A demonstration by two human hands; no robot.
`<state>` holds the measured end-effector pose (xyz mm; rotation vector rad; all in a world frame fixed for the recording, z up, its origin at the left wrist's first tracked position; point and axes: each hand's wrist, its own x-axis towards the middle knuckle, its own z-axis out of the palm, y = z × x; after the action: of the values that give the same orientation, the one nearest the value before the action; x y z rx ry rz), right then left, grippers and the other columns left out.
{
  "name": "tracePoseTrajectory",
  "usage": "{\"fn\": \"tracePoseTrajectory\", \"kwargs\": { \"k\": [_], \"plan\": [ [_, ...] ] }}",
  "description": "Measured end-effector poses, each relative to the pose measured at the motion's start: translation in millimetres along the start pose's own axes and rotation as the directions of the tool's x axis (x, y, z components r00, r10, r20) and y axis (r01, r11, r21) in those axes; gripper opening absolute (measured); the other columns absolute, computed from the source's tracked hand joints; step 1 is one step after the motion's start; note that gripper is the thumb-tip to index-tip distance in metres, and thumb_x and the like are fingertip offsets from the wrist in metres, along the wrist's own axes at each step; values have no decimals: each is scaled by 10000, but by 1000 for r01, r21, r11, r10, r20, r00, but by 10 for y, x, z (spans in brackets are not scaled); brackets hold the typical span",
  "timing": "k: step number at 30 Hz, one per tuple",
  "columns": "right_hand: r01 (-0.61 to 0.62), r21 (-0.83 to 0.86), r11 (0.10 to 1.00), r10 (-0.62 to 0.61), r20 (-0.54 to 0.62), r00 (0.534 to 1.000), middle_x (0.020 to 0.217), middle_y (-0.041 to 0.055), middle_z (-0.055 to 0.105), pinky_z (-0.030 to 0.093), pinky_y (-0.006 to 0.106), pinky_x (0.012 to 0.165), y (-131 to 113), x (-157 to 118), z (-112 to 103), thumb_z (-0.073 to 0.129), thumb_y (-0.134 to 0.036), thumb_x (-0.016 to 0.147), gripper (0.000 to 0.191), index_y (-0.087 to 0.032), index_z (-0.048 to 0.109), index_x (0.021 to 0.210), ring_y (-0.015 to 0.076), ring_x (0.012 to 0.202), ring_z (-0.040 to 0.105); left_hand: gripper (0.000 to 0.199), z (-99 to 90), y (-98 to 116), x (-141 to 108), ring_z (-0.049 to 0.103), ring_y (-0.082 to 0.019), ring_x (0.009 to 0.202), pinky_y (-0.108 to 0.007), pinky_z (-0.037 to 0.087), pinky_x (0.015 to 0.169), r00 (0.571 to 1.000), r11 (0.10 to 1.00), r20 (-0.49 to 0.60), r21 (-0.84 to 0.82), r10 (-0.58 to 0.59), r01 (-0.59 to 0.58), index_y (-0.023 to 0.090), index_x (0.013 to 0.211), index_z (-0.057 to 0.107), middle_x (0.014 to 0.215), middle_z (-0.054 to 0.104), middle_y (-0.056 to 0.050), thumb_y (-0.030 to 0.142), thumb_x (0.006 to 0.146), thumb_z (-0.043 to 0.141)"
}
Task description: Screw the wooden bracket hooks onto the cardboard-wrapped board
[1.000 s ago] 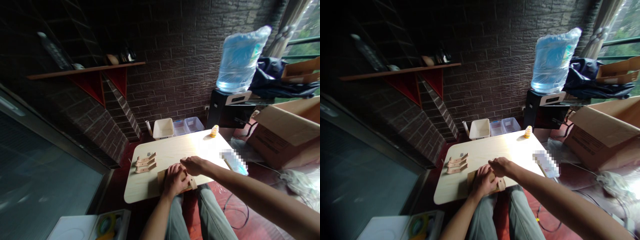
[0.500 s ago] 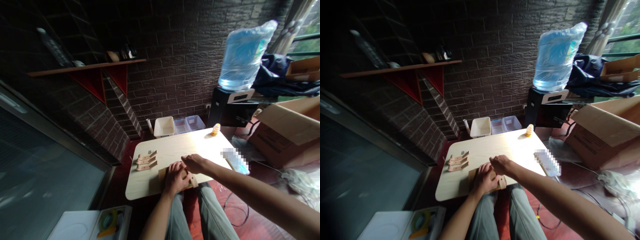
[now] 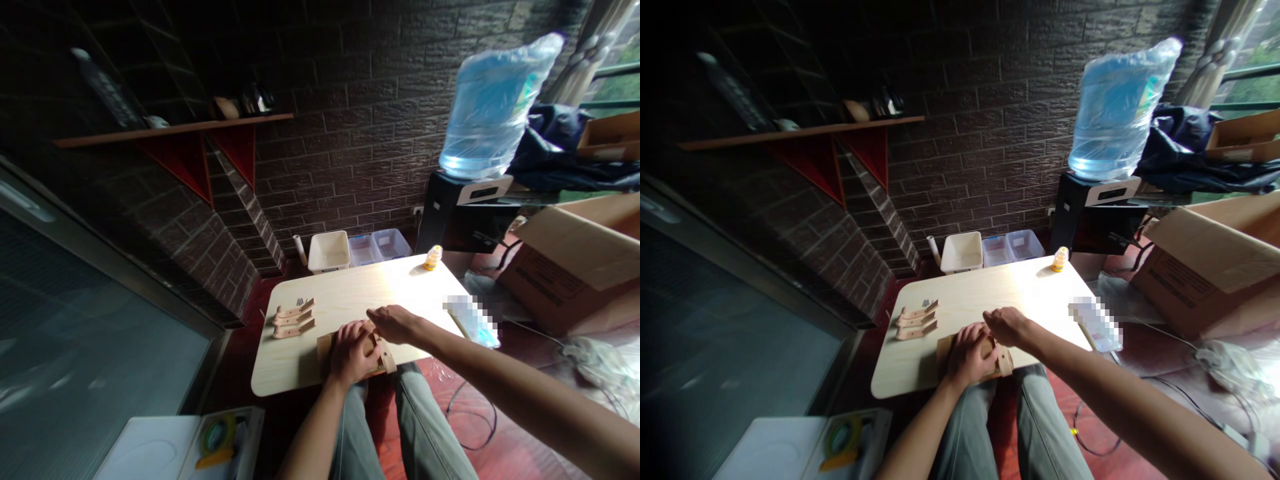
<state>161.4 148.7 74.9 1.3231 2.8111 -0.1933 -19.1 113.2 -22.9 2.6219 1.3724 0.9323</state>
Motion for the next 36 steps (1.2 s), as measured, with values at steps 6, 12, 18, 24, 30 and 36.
{"fn": "tracePoseTrajectory", "kwargs": {
  "k": [6,12,18,24,30,36],
  "plan": [
    [96,37,995,-94,-51,994,1118,156,687,531,344,752,7,-9,110,607,-160,848,313,-134,624,1159,259,936,684,314,4,2,-1,555,-301,1200,-514,442,1053,1000,1000,14,4,6,-6,301,1164,593,1235,608,-79,337,860,662],
    [137,32,990,-135,-56,989,1029,144,678,525,309,700,97,17,144,557,-96,844,241,-104,633,1072,227,888,672,368,6,2,9,551,-302,1211,-519,435,1058,1000,1000,10,-4,2,-2,310,1219,575,1258,604,-82,314,861,659],
    [109,7,994,-109,-55,993,981,167,681,505,329,591,139,3,186,528,-169,883,285,-69,606,1138,236,740,673,385,12,9,6,551,-301,1212,-520,432,1064,1000,1000,6,-7,0,0,311,1239,561,1266,601,-79,317,865,653],
    [204,13,979,-204,-44,978,1097,151,682,548,336,764,113,54,204,559,-108,840,308,-115,642,1136,237,954,662,307,21,6,4,572,-294,1176,-508,468,1034,1000,1000,-21,8,11,-10,299,1146,596,1211,615,-78,325,850,671],
    [267,6,964,-267,-33,963,1115,145,690,551,328,807,125,102,196,575,-76,836,281,-105,662,1101,235,1010,650,242,23,13,7,572,-296,1173,-506,468,1027,1000,1000,-9,10,10,-10,288,1093,608,1193,618,-76,336,862,660],
    [250,-12,968,-250,-51,967,1025,135,701,547,330,752,137,120,240,601,-134,876,208,-118,656,1076,231,922,652,266,28,3,8,565,-294,1183,-509,459,1045,1000,1000,5,13,6,-6,286,1125,597,1214,612,-84,343,870,649]
  ]
}}
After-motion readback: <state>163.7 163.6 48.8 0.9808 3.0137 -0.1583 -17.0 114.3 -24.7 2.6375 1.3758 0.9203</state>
